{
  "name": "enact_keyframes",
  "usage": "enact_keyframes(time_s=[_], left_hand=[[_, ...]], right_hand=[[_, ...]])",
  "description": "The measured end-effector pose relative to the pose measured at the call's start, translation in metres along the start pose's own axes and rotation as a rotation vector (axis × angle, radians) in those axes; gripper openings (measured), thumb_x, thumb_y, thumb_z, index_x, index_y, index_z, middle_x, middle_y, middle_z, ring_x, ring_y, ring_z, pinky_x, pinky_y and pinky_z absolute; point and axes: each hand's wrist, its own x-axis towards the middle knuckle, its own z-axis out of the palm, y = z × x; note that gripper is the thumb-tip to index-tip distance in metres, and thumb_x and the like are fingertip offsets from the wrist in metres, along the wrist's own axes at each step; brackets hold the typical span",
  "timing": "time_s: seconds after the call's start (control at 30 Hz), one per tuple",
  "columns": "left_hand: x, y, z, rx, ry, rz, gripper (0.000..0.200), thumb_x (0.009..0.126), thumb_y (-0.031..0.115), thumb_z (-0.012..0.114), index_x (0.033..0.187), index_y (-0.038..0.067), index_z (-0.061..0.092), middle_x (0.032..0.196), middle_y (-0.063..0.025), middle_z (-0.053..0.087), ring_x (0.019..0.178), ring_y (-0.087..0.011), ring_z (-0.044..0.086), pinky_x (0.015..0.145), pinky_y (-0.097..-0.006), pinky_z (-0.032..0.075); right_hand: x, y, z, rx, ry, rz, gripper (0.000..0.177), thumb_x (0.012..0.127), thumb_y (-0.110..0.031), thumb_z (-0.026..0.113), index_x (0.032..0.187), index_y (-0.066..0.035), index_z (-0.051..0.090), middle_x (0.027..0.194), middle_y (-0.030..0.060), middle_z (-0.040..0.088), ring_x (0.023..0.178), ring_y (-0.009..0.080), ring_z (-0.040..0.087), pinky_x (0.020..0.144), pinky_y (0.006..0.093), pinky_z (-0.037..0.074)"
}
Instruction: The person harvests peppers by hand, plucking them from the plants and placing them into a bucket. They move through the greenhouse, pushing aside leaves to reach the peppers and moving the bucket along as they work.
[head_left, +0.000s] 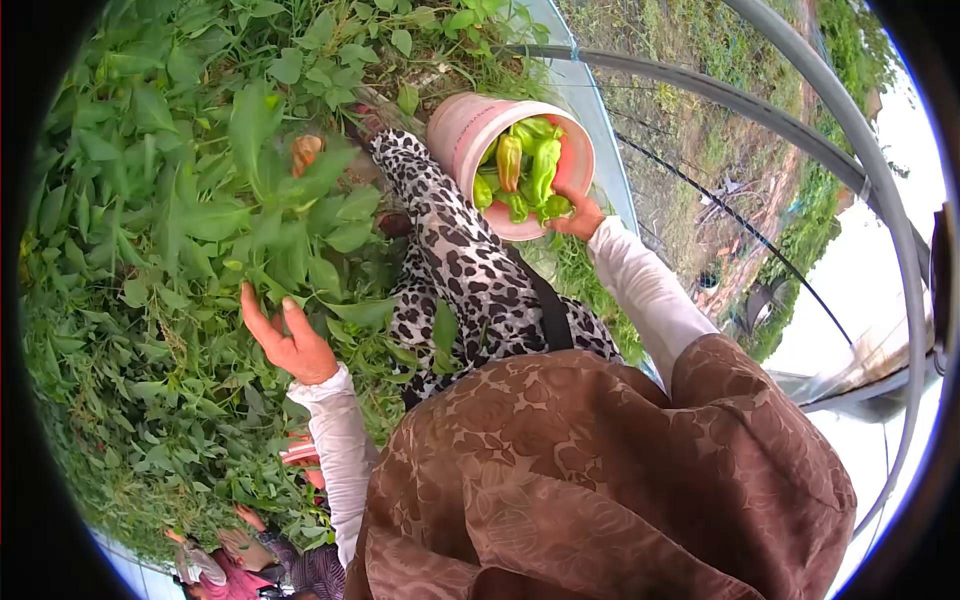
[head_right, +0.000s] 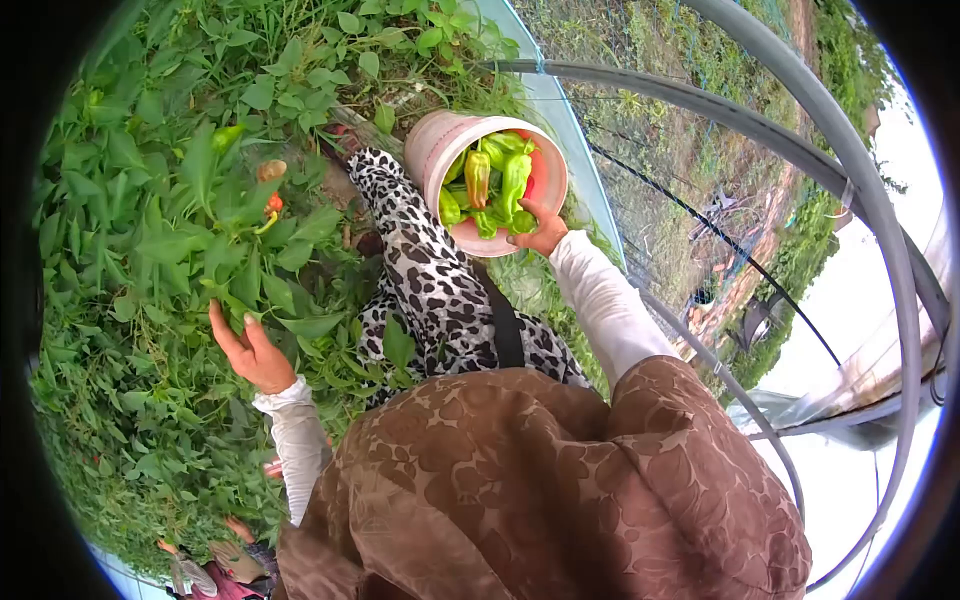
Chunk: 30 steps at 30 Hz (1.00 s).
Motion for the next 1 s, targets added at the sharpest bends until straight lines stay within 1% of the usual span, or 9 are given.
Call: enact_keyframes(time_s=[0.23,0.3,0.4,0.43,0.57,0.63,0.9,0.97,1.0], left_hand=[[-0.036,-0.038,0.002,-0.13,-0.05,-0.246,0.054,0.087,0.014,0.052,0.132,-0.003,0.029,0.126,-0.0201,0.042,0.106,-0.0222,0.048,0.087,-0.0321,0.041],[-0.046,-0.047,0.003,0.042,-0.077,-0.078,0.054,0.086,0.013,0.053,0.132,-0.003,0.029,0.127,-0.0201,0.042,0.11,-0.0244,0.047,0.09,-0.0334,0.039],[-0.071,-0.068,-0.001,0.123,-0.154,-0.136,0.053,0.086,0.012,0.052,0.131,-0.004,0.029,0.13,-0.0216,0.038,0.121,-0.0288,0.039,0.093,-0.0353,0.037],[-0.079,-0.076,-0.002,0.055,-0.167,-0.211,0.054,0.085,0.01,0.052,0.131,-0.004,0.029,0.131,-0.0222,0.037,0.121,-0.0293,0.039,0.088,-0.0337,0.042],[-0.088,-0.078,-0.003,0.126,-0.254,-0.298,0.045,0.08,0.004,0.051,0.123,-0.005,0.04,0.122,-0.0186,0.043,0.107,-0.0257,0.048,0.077,-0.0291,0.047],[-0.1,-0.098,-0.003,0.027,-0.217,-0.373,0.043,0.078,0.003,0.051,0.121,-0.003,0.043,0.119,-0.0187,0.045,0.106,-0.028,0.05,0.081,-0.0311,0.045],[-0.096,-0.08,-0.013,0.216,-0.176,-0.159,0.036,0.075,0.006,0.057,0.11,-0.001,0.051,0.11,-0.0214,0.052,0.102,-0.0349,0.051,0.089,-0.0373,0.039],[-0.101,-0.076,-0.016,0.2,-0.128,-0.176,0.034,0.076,0.005,0.056,0.109,-0.003,0.051,0.107,-0.0194,0.053,0.098,-0.0318,0.052,0.088,-0.0357,0.039],[-0.104,-0.077,-0.019,0.205,-0.116,-0.177,0.035,0.075,0.008,0.058,0.109,-0.002,0.051,0.109,-0.0223,0.052,0.101,-0.0366,0.051,0.088,-0.0386,0.04]], right_hand=[[0.004,0.083,0.057,0.641,0.288,0.239,0.072,0.07,-0.015,0.071,0.131,-0.006,0.036,0.125,0.0189,0.046,0.11,0.0257,0.05,0.09,0.0365,0.042],[-0.005,0.086,0.055,0.73,0.396,0.706,0.061,0.077,-0.023,0.062,0.131,-0.009,0.038,0.119,0.0119,0.051,0.107,0.0253,0.05,0.082,0.0433,0.041],[0.005,0.151,0.109,0.967,0.218,0.959,0.05,0.078,-0.024,0.062,0.122,-0.009,0.044,0.118,0.0122,0.048,0.095,0.0257,0.05,0.068,0.0383,0.046],[0.015,0.129,0.131,1.261,0.38,1.078,0.05,0.079,-0.027,0.061,0.122,-0.009,0.043,0.122,0.0131,0.044,0.099,0.0267,0.048,0.071,0.0389,0.045],[0.056,0.125,0.186,2.057,-0.137,0.697,0.045,0.086,-0.024,0.05,0.123,-0.004,0.037,0.12,0.0176,0.048,0.104,0.036,0.049,0.091,0.046,0.041],[0.068,0.121,0.193,2.138,0.278,0.653,0.041,0.086,-0.02,0.045,0.121,-0.001,0.038,0.115,0.0184,0.051,0.105,0.0364,0.05,0.093,0.0469,0.04],[0.098,0.101,0.156,1.998,0.404,0.57,0.039,0.074,-0.018,0.055,0.108,-0.001,0.049,0.101,0.0122,0.059,0.082,0.0294,0.058,0.067,0.0374,0.048],[0.08,0.082,0.114,1.755,-0.058,0.582,0.042,0.071,-0.014,0.057,0.112,-0.009,0.049,0.103,0.008,0.059,0.092,0.0302,0.056,0.079,0.0487,0.045],[0.087,0.072,0.107,1.804,-0.01,0.479,0.041,0.071,-0.011,0.056,0.112,-0.008,0.05,0.103,0.0082,0.059,0.092,0.0306,0.055,0.077,0.0474,0.047]])
